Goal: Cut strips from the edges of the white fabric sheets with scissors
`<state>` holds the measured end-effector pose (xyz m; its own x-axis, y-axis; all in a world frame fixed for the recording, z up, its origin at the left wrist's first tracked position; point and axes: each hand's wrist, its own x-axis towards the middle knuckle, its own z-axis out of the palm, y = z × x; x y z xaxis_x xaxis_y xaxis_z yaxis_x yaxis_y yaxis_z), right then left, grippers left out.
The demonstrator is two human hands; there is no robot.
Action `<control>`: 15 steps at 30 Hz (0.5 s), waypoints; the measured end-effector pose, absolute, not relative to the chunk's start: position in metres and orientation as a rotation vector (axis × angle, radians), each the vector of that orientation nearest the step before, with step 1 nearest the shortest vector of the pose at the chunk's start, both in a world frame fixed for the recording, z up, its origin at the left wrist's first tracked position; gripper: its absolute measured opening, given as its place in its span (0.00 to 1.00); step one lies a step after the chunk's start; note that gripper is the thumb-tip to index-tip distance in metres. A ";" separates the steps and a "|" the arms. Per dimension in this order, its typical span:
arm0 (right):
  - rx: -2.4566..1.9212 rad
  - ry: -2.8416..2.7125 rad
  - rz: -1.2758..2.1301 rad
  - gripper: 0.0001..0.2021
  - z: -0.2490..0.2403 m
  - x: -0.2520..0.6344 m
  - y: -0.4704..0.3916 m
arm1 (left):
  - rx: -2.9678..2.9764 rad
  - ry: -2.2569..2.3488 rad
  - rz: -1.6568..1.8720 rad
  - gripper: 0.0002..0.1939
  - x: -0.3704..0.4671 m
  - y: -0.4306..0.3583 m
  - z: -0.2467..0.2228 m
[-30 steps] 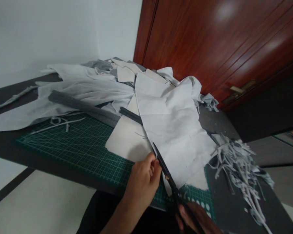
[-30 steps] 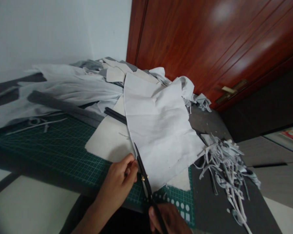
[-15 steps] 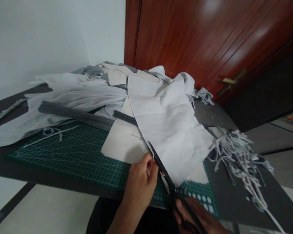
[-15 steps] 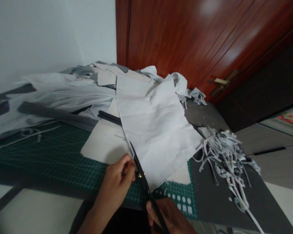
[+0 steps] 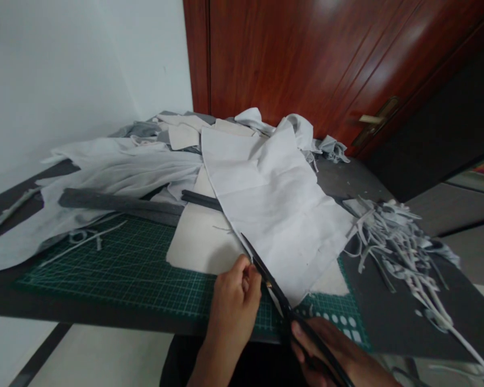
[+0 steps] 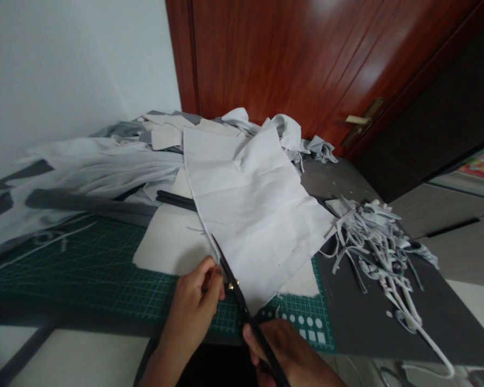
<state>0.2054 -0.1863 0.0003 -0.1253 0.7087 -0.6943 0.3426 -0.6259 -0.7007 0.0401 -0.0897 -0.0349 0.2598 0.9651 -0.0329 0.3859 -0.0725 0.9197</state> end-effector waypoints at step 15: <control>-1.837 -1.170 1.743 0.35 0.003 0.202 -0.191 | 1.629 1.258 0.781 0.17 0.039 -0.090 -0.034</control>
<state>0.2019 -0.1914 0.0029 -0.0977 0.7511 -0.6530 0.3198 -0.5976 -0.7352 0.0385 -0.0899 -0.0338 0.2811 0.9586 -0.0444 0.3853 -0.0704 0.9201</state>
